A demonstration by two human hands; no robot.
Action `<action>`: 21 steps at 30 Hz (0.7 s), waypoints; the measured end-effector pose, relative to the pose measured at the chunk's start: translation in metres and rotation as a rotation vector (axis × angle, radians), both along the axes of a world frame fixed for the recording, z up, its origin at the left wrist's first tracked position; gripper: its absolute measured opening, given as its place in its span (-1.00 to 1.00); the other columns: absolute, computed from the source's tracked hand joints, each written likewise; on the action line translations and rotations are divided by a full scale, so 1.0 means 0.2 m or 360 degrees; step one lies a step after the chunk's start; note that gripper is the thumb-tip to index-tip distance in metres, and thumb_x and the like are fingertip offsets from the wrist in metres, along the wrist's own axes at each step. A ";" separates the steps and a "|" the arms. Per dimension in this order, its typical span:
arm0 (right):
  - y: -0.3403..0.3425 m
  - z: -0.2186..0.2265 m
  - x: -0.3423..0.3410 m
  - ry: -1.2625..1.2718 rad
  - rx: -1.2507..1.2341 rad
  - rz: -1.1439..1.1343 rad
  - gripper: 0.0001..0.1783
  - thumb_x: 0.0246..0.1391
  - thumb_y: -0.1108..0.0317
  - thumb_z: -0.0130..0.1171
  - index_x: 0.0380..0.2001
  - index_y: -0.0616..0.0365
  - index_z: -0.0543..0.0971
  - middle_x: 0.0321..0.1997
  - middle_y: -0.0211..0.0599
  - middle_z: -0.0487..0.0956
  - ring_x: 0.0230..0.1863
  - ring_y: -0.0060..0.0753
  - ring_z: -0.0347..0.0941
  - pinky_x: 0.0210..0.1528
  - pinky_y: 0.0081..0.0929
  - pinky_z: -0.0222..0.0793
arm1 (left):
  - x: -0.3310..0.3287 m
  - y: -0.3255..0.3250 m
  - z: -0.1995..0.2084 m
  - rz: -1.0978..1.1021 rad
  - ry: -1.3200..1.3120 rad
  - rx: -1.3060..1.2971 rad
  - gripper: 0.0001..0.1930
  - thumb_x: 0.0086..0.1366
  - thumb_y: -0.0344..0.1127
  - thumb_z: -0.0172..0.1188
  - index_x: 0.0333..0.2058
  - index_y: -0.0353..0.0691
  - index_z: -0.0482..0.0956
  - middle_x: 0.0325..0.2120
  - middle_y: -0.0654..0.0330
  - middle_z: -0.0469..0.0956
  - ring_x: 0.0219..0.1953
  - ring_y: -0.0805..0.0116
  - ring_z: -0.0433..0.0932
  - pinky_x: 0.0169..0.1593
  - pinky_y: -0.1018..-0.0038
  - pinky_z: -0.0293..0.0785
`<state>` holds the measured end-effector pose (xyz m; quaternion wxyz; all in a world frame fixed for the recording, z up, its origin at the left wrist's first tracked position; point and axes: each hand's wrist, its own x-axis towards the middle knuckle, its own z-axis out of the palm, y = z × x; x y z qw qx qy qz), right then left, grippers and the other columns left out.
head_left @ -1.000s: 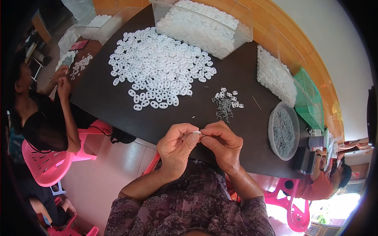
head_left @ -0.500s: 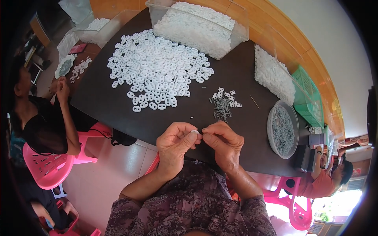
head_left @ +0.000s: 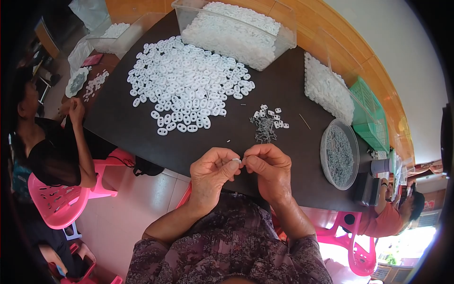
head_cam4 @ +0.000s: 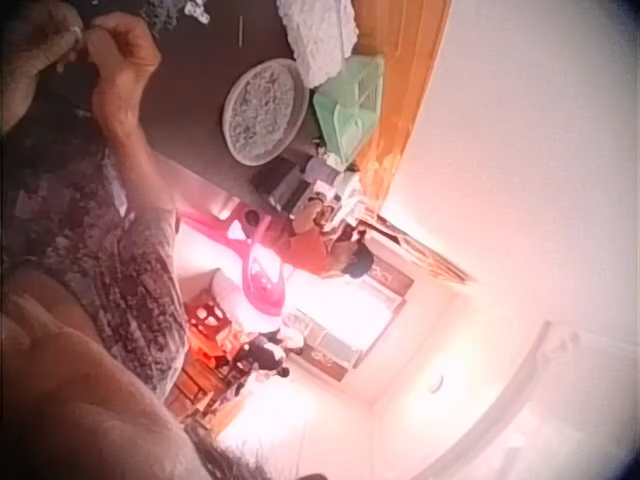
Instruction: Assemble white plastic components by inserting small metal pins or wires.
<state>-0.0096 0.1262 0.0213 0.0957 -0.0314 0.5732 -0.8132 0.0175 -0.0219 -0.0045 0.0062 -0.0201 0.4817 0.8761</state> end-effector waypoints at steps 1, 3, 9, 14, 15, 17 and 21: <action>0.00 -0.01 0.00 -0.0005 -0.0026 0.0015 -0.86 0.06 0.59 0.17 -0.27 0.29 0.58 -0.40 -0.35 0.61 -0.33 -0.61 0.48 -0.31 -0.67 0.35 | 0.00 0.00 0.00 -0.0005 -0.0003 0.0000 -0.84 0.28 -0.35 0.21 -0.23 -0.31 0.53 -0.39 0.25 0.59 -0.40 0.59 0.50 -0.36 0.67 0.40; 0.00 -0.02 -0.01 -0.0020 -0.0040 0.0036 -0.86 0.06 0.60 0.17 -0.27 0.29 0.58 -0.38 -0.35 0.61 -0.31 -0.60 0.49 -0.28 -0.66 0.37 | 0.00 0.00 0.00 -0.0008 -0.0009 0.0001 -0.84 0.28 -0.35 0.21 -0.23 -0.32 0.53 -0.40 0.26 0.58 -0.41 0.60 0.50 -0.36 0.68 0.39; -0.01 -0.03 0.00 -0.0012 -0.0058 0.0001 -0.85 0.03 0.65 0.17 -0.28 0.29 0.59 -0.31 -0.32 0.60 -0.30 -0.55 0.51 -0.15 -0.61 0.44 | 0.01 0.00 0.01 0.0006 -0.0041 -0.0003 -0.82 0.28 -0.36 0.21 -0.21 -0.33 0.54 -0.40 0.26 0.58 -0.40 0.60 0.49 -0.36 0.68 0.40; -0.03 -0.04 0.01 -0.0071 -0.0176 0.0023 -0.84 0.03 0.65 0.17 -0.28 0.29 0.59 -0.30 -0.32 0.59 -0.29 -0.54 0.51 -0.14 -0.59 0.45 | 0.01 0.01 0.02 0.0091 -0.0044 -0.0049 -0.86 0.27 -0.42 0.20 -0.26 -0.39 0.53 -0.43 0.19 0.58 -0.45 0.53 0.51 -0.38 0.64 0.45; -0.03 -0.04 0.01 -0.0088 -0.0185 0.0009 -0.84 0.04 0.65 0.17 -0.28 0.29 0.59 -0.29 -0.31 0.60 -0.29 -0.53 0.51 -0.14 -0.58 0.46 | 0.01 0.01 0.01 0.0092 -0.0044 -0.0049 -0.86 0.27 -0.42 0.20 -0.26 -0.39 0.53 -0.43 0.19 0.58 -0.45 0.53 0.51 -0.38 0.64 0.45; -0.03 -0.05 0.02 -0.0103 -0.0193 -0.0002 -0.85 0.04 0.64 0.17 -0.28 0.29 0.59 -0.29 -0.31 0.60 -0.29 -0.53 0.52 -0.14 -0.58 0.46 | 0.02 0.01 0.00 0.0078 -0.0020 -0.0032 -0.83 0.27 -0.38 0.22 -0.21 -0.33 0.54 -0.40 0.27 0.58 -0.42 0.61 0.50 -0.39 0.70 0.39; -0.04 -0.06 0.03 -0.0099 -0.0210 -0.0029 -0.84 0.04 0.65 0.17 -0.27 0.29 0.59 -0.28 -0.30 0.60 -0.27 -0.53 0.52 -0.13 -0.58 0.46 | 0.02 0.01 0.00 0.0096 -0.0009 -0.0042 -0.83 0.27 -0.38 0.22 -0.21 -0.33 0.54 -0.40 0.28 0.58 -0.42 0.62 0.50 -0.39 0.70 0.39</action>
